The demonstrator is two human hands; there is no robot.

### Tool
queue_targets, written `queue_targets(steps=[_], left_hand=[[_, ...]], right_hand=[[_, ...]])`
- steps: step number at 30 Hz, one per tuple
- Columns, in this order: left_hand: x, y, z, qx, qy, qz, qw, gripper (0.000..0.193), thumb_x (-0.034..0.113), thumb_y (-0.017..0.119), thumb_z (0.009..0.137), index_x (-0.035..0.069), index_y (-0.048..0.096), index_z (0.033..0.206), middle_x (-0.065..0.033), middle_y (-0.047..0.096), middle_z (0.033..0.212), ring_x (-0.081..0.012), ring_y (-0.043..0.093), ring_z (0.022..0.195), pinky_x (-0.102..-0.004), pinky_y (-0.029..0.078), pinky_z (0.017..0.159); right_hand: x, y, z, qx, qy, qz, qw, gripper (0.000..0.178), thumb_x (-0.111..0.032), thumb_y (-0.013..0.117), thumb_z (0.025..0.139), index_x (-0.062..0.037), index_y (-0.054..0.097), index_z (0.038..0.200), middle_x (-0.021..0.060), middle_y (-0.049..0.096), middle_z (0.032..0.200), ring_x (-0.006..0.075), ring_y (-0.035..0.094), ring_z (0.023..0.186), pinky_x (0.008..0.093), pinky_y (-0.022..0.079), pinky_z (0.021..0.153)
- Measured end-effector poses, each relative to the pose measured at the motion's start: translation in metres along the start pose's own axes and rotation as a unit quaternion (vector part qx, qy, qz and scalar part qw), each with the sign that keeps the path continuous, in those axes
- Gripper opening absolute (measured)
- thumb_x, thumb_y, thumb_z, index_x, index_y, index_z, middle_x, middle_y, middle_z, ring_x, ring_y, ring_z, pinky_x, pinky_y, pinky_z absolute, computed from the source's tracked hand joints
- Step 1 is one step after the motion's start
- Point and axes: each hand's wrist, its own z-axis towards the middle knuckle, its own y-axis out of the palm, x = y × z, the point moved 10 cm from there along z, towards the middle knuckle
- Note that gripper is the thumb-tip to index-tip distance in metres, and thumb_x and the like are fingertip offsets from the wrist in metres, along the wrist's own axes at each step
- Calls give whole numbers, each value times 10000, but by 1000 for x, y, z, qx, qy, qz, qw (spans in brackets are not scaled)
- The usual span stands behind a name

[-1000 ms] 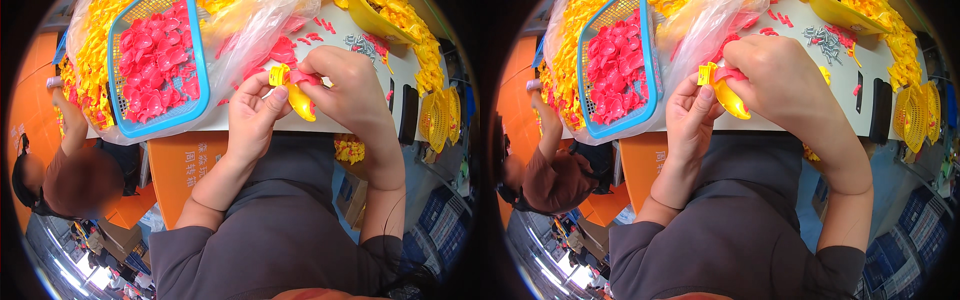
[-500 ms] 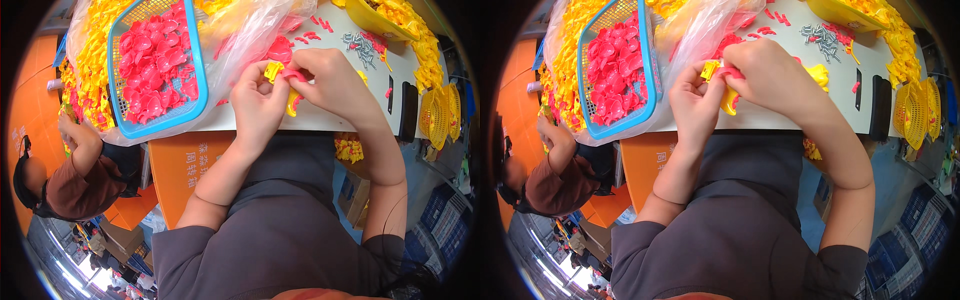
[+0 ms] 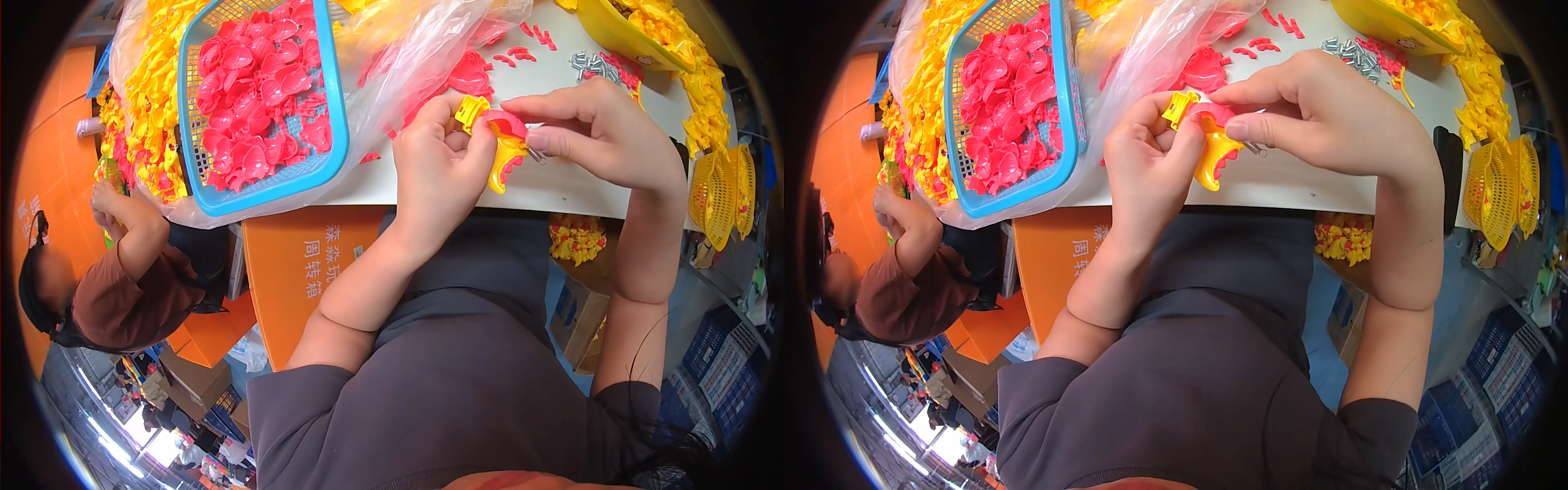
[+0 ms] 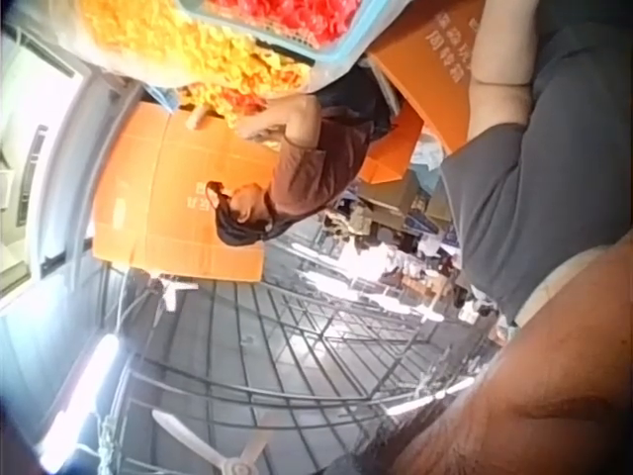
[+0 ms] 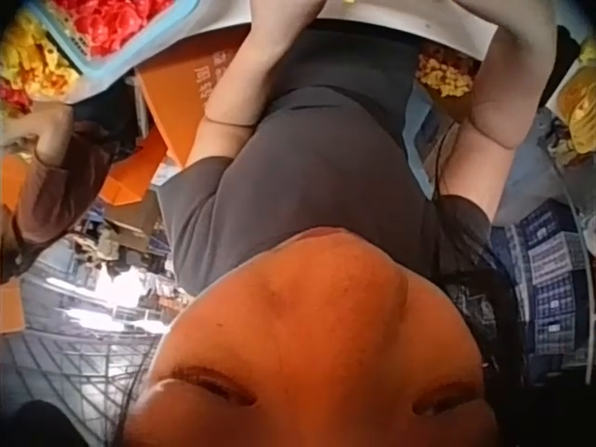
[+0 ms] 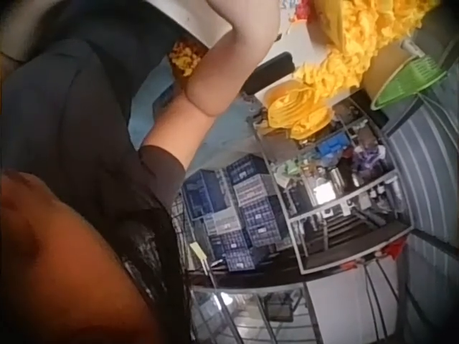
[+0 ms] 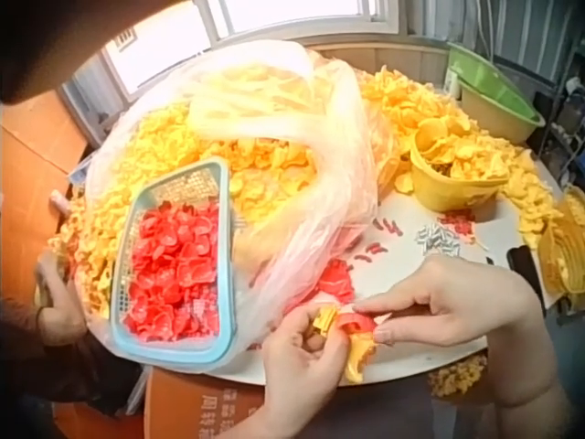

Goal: The recorder is manually assembling yellow toy parts by attaching red flower-like components.

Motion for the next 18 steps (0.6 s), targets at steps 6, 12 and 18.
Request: queue_targets(steps=[6,12,18], left_hand=[[4,-3,0,-7,8,-9,1000,188,4,590,872,-94,580,1032,-97,685,807,-82,660,686,-198,500,567],[7,-5,-1,11,16,-43,999,194,-6,593,874,-99,571,1043,-93,680,829,-75,655,696,-202,512,582],[7,-4,-3,17,45,-69,996,186,-14,584,887,-89,559,1055,-88,664,883,-81,651,713,-198,514,588]], right_hand=[[-1,0,-2,61,-35,-56,996,244,-26,649,856,24,675,1093,112,702,790,126,641,651,236,488,600],[-2,2,-10,134,-80,-97,983,252,-1,631,856,3,678,1104,148,689,796,193,662,648,269,501,599],[-9,6,-21,181,-92,-122,972,272,16,607,868,8,662,1134,137,701,856,178,663,665,271,514,610]])
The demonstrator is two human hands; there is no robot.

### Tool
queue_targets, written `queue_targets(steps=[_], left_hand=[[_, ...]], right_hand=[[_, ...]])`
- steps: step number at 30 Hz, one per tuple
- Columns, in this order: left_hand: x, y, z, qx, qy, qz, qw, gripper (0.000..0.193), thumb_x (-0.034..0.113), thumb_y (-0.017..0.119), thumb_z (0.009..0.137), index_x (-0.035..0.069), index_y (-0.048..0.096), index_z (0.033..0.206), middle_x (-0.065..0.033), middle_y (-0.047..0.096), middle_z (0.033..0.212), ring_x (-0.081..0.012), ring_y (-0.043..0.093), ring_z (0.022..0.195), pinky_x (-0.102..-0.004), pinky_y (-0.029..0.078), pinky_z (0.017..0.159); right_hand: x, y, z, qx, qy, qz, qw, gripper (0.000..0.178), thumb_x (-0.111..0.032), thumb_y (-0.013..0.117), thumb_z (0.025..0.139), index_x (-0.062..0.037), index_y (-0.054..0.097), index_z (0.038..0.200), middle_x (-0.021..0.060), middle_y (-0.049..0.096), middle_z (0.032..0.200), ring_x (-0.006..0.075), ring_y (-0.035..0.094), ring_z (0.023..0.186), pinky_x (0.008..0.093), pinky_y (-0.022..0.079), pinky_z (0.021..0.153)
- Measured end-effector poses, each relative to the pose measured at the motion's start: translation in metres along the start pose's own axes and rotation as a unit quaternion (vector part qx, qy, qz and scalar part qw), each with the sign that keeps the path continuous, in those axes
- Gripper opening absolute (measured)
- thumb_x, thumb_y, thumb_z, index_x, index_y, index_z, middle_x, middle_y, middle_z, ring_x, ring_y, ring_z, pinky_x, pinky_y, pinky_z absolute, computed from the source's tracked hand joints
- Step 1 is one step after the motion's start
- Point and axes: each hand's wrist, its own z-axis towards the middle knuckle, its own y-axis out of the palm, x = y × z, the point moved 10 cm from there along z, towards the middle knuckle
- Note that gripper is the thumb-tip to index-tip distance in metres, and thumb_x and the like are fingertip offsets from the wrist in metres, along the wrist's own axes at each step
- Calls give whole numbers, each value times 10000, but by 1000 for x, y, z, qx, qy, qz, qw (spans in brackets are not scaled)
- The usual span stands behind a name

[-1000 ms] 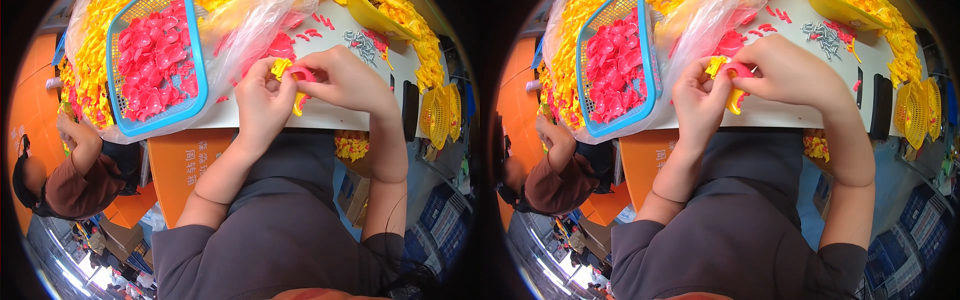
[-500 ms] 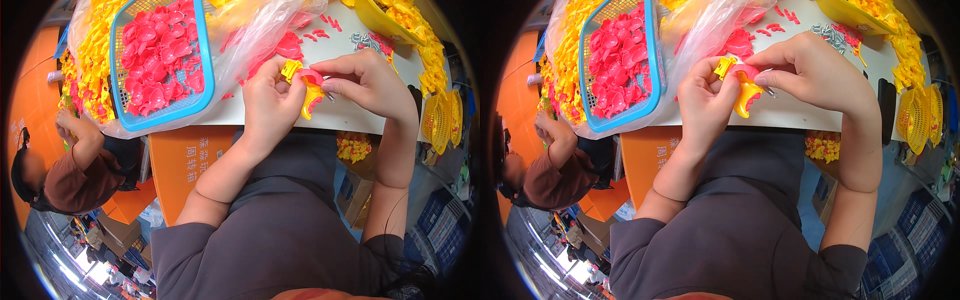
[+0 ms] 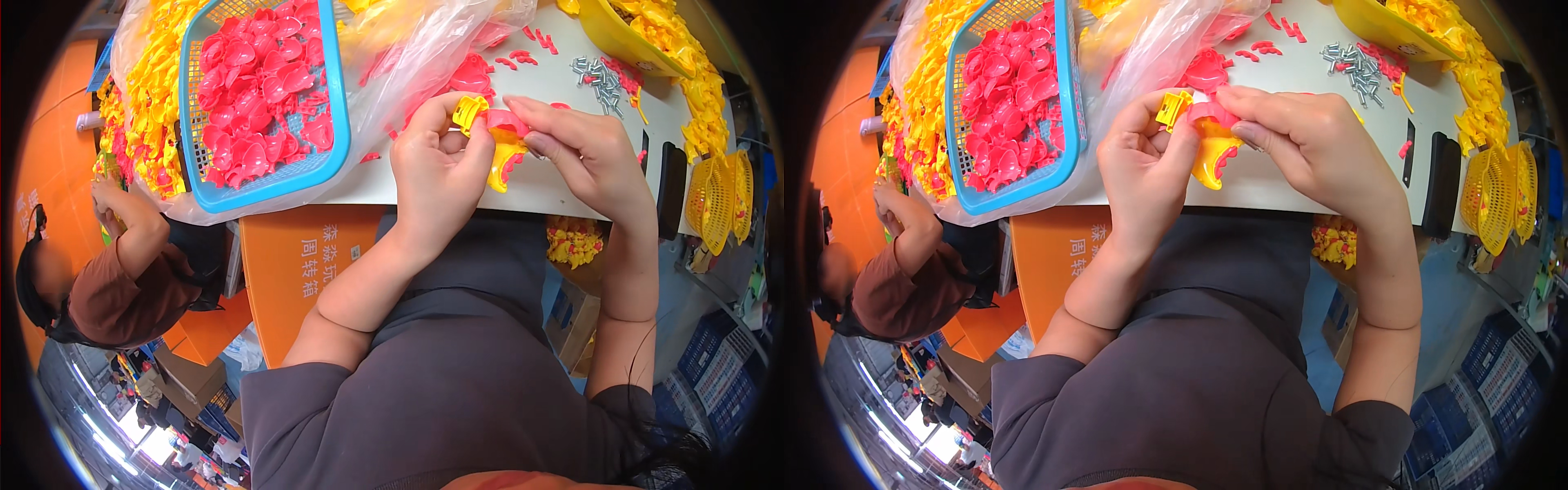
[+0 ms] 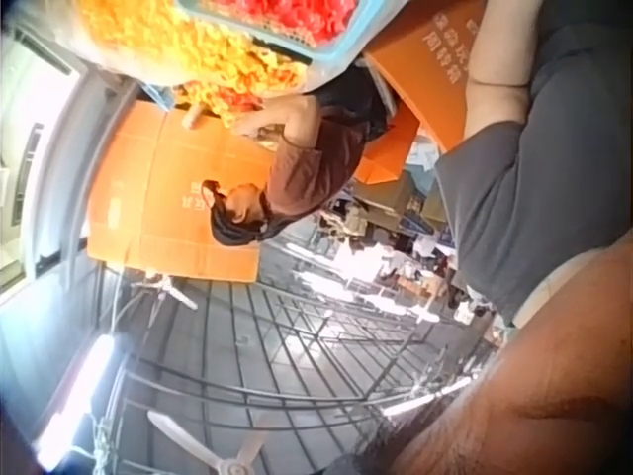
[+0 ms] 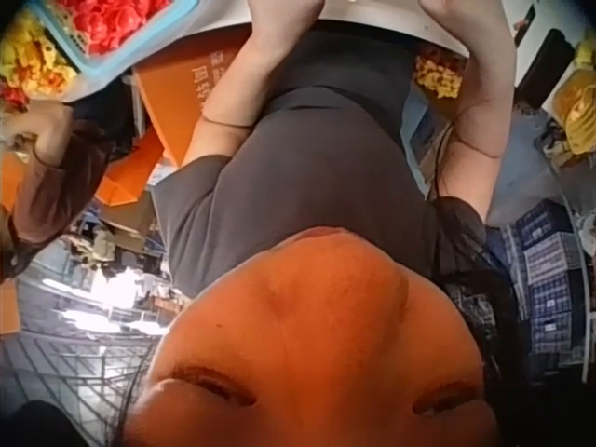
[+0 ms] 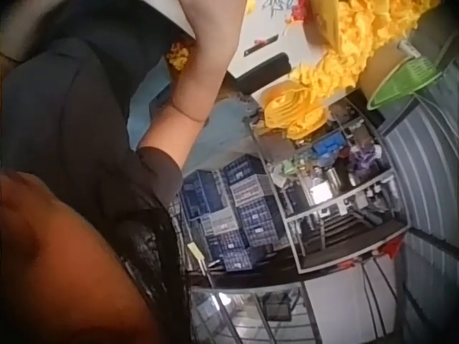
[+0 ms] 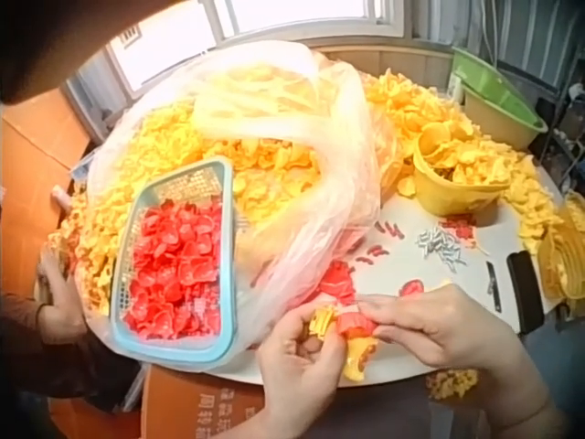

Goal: The recorder is manually assembling yellow toy parts by attaching red flower-like components.

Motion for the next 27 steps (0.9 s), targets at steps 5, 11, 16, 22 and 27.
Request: queue_targets(steps=[5,11,16,22,27], left_hand=[[-9,3,0,-1,-33,-57,998,219,-37,573,892,-72,531,1104,-109,630,1002,-90,652,775,-194,521,636],[-30,19,-12,-223,-264,-220,912,434,155,550,944,-56,453,1310,-111,609,1130,-177,646,936,-277,527,839],[-60,24,-36,-350,-339,-36,873,463,201,674,895,-44,530,1260,-86,663,1065,-104,637,909,-226,513,771],[-78,2,-38,-296,-397,-42,868,440,176,665,888,-47,549,1249,-93,655,1078,-134,656,939,-242,526,821],[-68,-2,-33,-227,-381,-163,881,387,131,660,894,2,544,1240,-76,645,1093,-123,652,943,-265,555,800]], right_hand=[[21,7,-16,88,175,117,974,275,25,583,882,28,646,1150,89,714,871,117,655,711,243,538,650],[30,3,-19,-45,113,138,983,203,5,674,812,39,693,1011,123,702,850,171,667,723,265,522,648],[32,33,-15,-134,79,198,968,173,-37,733,762,17,704,923,95,699,827,168,662,733,268,507,652],[105,-35,-16,95,246,-20,964,193,-136,679,826,-11,696,972,43,685,798,86,605,682,236,472,615],[170,-91,-31,65,392,-209,894,230,-190,705,820,-19,707,975,77,690,783,117,637,689,265,496,610]])
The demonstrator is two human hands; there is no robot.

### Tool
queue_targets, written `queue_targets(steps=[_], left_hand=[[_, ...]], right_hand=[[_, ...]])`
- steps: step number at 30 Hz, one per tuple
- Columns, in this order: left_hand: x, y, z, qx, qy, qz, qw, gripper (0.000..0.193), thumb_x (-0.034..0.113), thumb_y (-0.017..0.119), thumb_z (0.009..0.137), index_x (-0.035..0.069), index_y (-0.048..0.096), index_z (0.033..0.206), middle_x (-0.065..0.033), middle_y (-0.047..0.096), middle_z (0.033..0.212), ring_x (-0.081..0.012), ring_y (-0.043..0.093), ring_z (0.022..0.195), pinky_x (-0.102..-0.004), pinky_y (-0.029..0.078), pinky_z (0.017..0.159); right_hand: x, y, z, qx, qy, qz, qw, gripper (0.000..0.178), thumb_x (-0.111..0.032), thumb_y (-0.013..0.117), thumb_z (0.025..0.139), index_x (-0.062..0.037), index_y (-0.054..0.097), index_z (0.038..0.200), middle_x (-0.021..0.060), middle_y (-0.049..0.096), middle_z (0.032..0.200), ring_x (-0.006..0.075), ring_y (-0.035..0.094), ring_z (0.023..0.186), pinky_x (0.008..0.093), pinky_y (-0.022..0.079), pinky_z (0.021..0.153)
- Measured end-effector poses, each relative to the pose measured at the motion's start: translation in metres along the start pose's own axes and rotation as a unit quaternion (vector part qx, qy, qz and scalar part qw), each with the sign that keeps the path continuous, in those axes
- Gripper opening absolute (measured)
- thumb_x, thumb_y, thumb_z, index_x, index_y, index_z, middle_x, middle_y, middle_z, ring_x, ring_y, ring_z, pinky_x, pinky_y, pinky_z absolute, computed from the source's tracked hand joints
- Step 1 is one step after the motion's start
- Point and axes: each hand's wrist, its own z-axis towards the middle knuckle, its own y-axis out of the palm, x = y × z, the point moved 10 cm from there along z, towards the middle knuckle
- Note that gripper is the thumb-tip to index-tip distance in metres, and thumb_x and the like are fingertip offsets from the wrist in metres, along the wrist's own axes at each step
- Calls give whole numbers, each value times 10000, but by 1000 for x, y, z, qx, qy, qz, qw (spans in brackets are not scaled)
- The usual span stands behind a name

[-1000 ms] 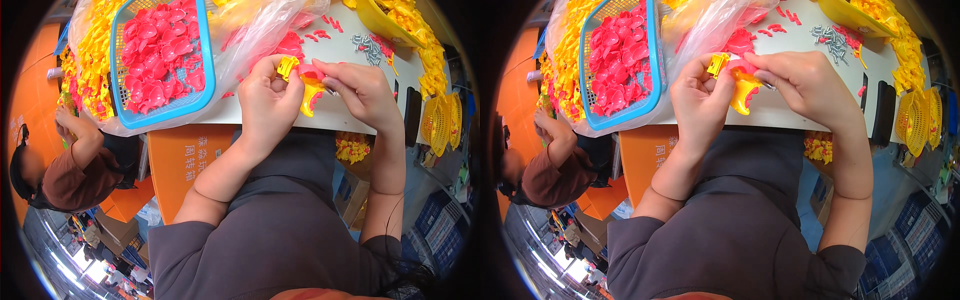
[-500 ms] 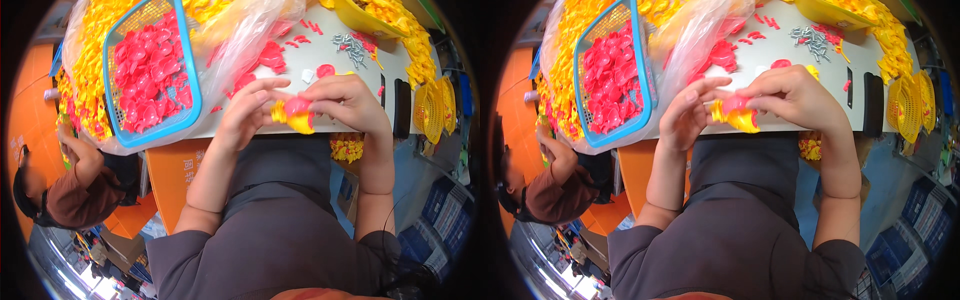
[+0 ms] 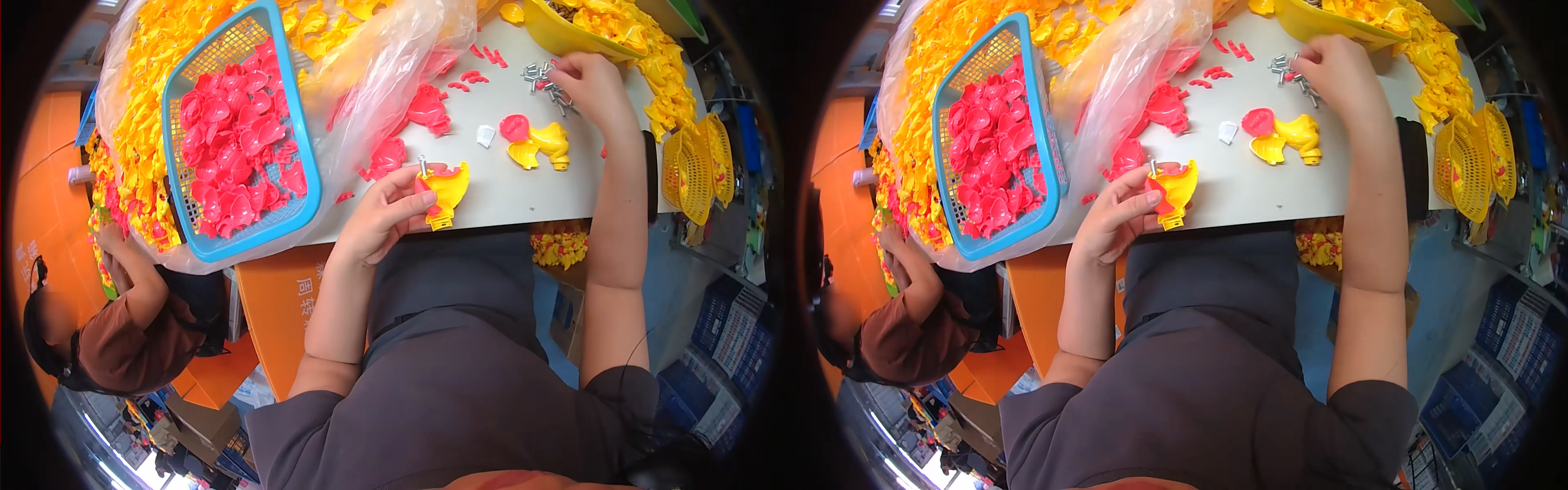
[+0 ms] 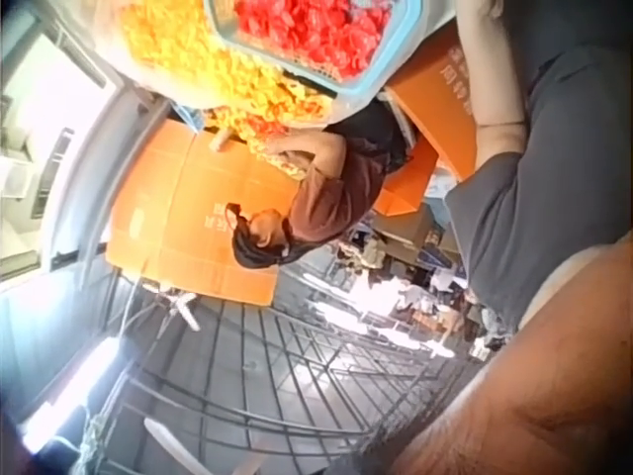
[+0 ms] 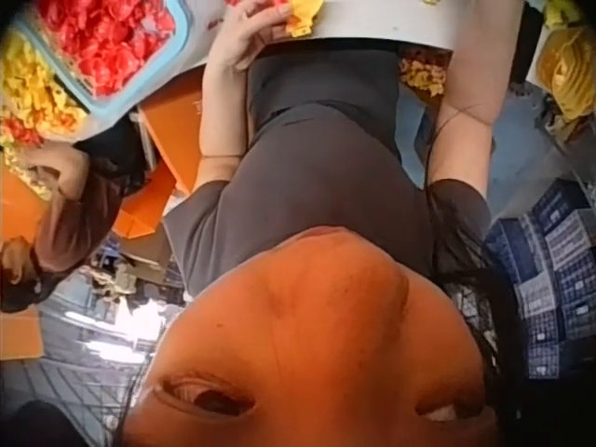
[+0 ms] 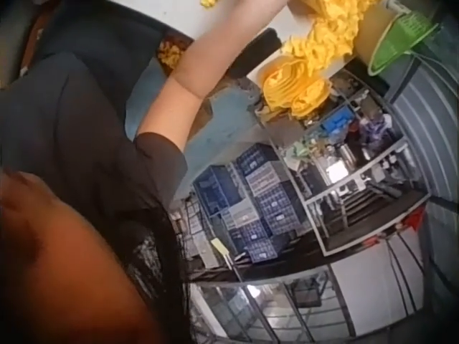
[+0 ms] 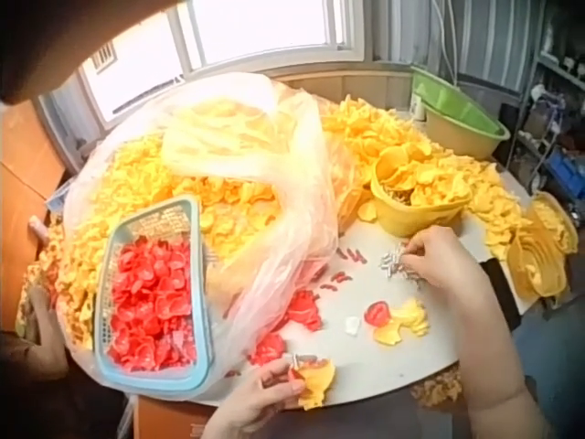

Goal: The recorder is manually assembling yellow toy parts by attaching red flower-like components.

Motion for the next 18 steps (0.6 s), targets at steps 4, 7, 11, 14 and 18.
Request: queue_targets(steps=[4,7,11,14,18], left_hand=[[-9,-13,1,24,17,11,999,481,154,648,888,-50,479,1290,-181,620,1148,-247,650,1040,-363,539,898],[-7,-2,4,8,20,24,999,484,154,645,891,-46,472,1296,-182,623,1150,-256,651,1043,-362,539,895],[-15,5,9,6,3,46,999,469,165,657,888,-44,491,1274,-164,632,1138,-240,652,1033,-356,537,896],[-18,13,7,2,-1,34,999,410,146,661,892,-24,513,1235,-120,638,1110,-181,646,1001,-316,536,869],[-24,7,2,28,-5,14,999,369,132,667,894,-3,527,1208,-76,641,1085,-123,639,965,-269,535,832]], right_hand=[[132,-76,0,80,219,-139,962,462,-400,743,773,-35,708,1055,170,708,910,271,683,896,374,523,800],[225,-105,20,146,285,-252,913,671,-510,731,754,-43,628,1224,214,658,1120,331,616,1093,395,470,949],[255,-112,60,221,222,-331,890,894,-605,724,720,-32,493,1365,237,547,1309,351,527,1226,399,415,1029],[298,-102,78,210,259,-274,902,995,-652,729,686,-34,434,1408,251,492,1366,360,497,1255,401,399,1041],[277,-67,98,43,188,-115,974,850,-589,733,716,-134,490,1392,193,593,1270,308,591,1148,367,426,1010]])
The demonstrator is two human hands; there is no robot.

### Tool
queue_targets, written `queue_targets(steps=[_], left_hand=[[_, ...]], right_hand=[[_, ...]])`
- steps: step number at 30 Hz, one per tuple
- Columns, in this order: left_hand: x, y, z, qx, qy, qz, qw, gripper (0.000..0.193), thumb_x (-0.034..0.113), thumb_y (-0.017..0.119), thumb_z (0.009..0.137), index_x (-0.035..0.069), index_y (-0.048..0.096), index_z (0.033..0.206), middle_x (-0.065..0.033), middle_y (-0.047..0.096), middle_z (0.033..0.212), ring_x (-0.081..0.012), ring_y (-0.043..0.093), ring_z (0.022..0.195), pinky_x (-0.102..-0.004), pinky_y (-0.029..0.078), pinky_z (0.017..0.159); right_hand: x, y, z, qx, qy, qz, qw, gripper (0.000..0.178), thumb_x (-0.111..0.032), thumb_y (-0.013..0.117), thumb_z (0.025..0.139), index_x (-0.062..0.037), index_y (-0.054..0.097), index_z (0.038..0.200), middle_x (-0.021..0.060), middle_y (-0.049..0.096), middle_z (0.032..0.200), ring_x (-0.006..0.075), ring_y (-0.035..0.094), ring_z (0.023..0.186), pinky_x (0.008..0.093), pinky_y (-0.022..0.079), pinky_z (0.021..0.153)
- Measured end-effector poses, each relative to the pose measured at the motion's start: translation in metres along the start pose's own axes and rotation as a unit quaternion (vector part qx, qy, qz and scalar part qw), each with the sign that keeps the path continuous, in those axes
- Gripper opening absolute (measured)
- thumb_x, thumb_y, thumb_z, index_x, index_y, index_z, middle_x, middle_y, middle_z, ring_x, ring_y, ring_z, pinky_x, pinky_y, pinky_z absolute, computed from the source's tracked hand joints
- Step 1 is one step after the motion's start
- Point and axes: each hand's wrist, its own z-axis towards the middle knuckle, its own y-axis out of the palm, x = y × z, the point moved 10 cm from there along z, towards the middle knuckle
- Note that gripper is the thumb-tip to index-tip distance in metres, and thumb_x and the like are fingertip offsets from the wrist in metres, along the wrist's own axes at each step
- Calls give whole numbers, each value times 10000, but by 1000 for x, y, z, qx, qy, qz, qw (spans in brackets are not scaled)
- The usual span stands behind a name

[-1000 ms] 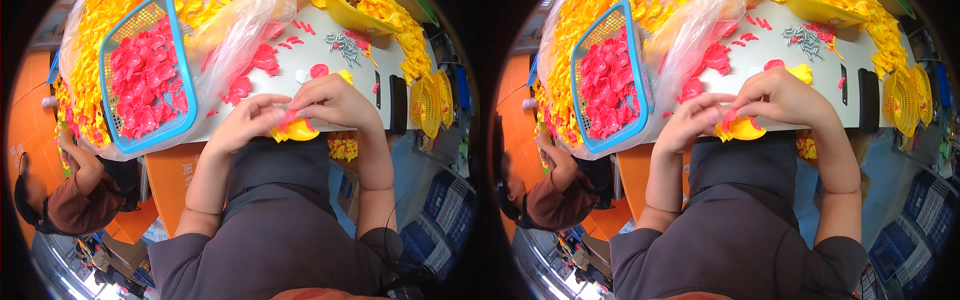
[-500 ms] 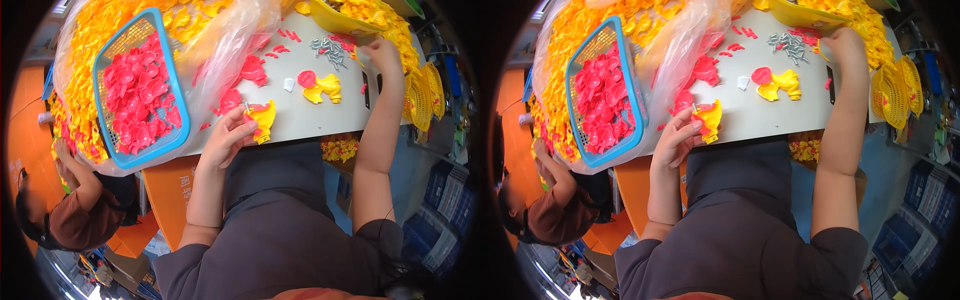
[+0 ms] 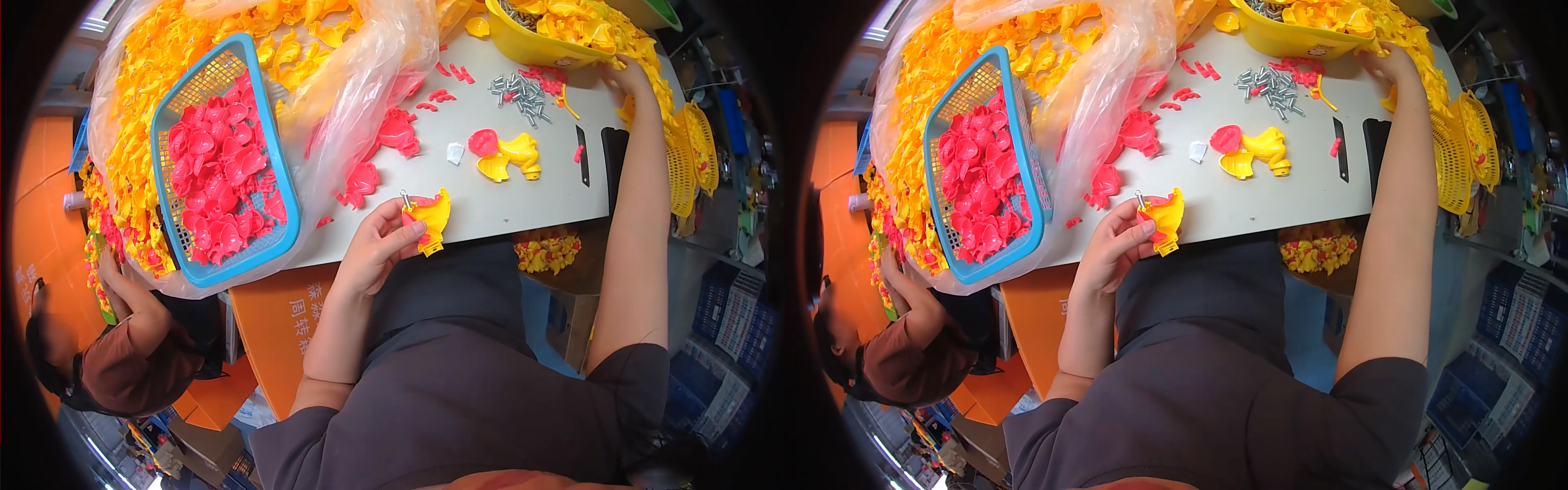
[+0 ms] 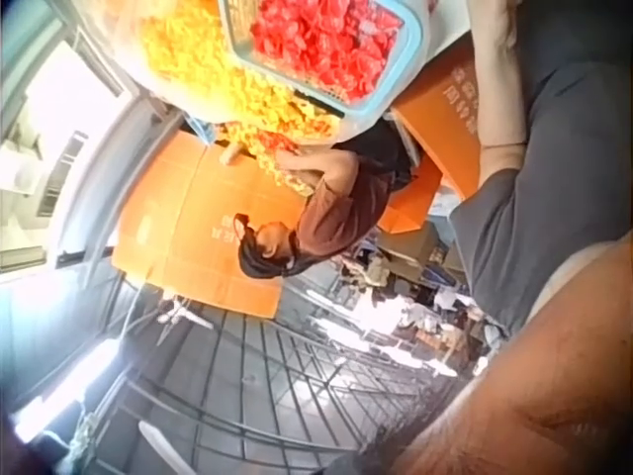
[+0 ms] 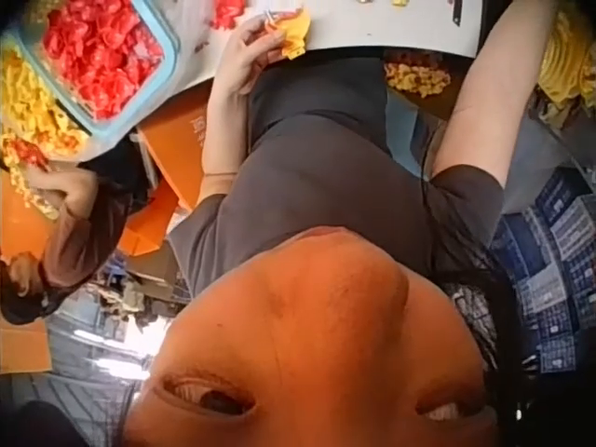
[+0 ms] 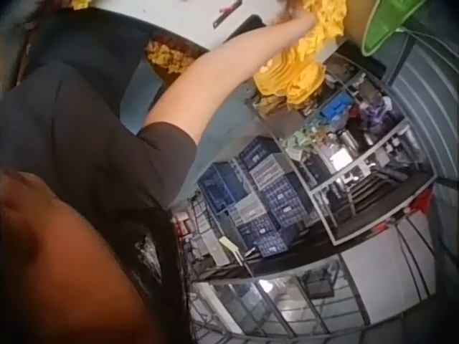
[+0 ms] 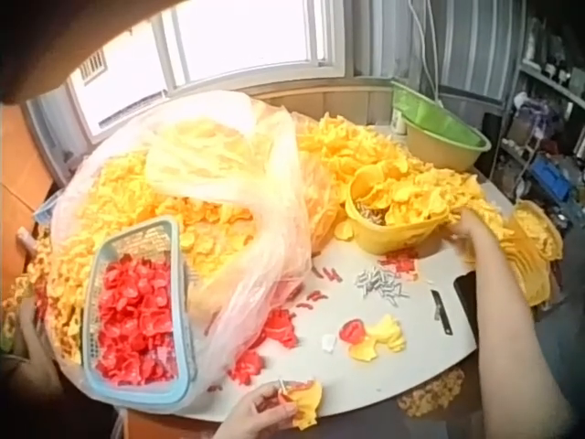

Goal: The recorder is manually assembling yellow toy parts by attaching red flower-like components.

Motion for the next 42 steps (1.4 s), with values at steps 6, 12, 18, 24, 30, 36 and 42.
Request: queue_targets(steps=[6,12,18,24,30,36,42], left_hand=[[-3,2,7,-11,-3,26,1000,421,152,647,900,-36,512,1251,-143,639,1120,-206,656,1011,-334,536,892],[5,5,5,-8,19,37,999,419,149,648,899,-31,514,1252,-140,639,1123,-207,653,1019,-332,529,900],[3,1,-1,0,23,24,999,430,150,664,892,-16,505,1256,-104,633,1114,-165,640,992,-291,527,852],[18,-23,-17,50,88,-17,995,448,138,685,880,-3,498,1261,-90,617,1151,-139,636,1006,-273,537,857],[26,-46,-38,151,184,20,971,423,107,688,876,-1,510,1245,-71,599,1159,-116,633,988,-243,540,820],[19,-56,-55,182,187,21,965,407,82,688,874,-17,509,1226,-91,582,1170,-135,635,993,-254,542,827],[38,-44,-58,172,308,13,936,409,12,670,871,-48,478,1228,-128,562,1193,-213,608,1079,-300,540,883]], right_hand=[[-23,-14,-76,43,-1,-40,998,730,-432,786,712,-106,561,1325,173,619,1234,292,619,1095,359,457,974],[-68,-63,-148,117,-64,107,985,634,-391,778,746,-76,605,1267,164,589,1284,283,611,1116,358,468,963],[-97,-72,-205,168,-104,128,972,477,-287,779,781,-7,657,1148,156,583,1294,215,604,1132,318,490,940],[-220,-11,-317,-22,-300,520,800,470,31,762,740,-12,599,1179,124,570,1306,213,571,1163,323,490,965],[-289,50,-383,-86,-514,287,804,505,-64,806,684,-53,616,1152,101,584,1302,337,430,1333,435,365,1088],[-278,10,-368,-13,-426,270,863,397,-83,762,745,-18,640,1117,149,642,1182,297,588,1165,367,486,947],[-311,50,-381,-42,-265,78,960,603,-469,784,728,67,612,943,198,650,849,298,673,708,382,528,622]])
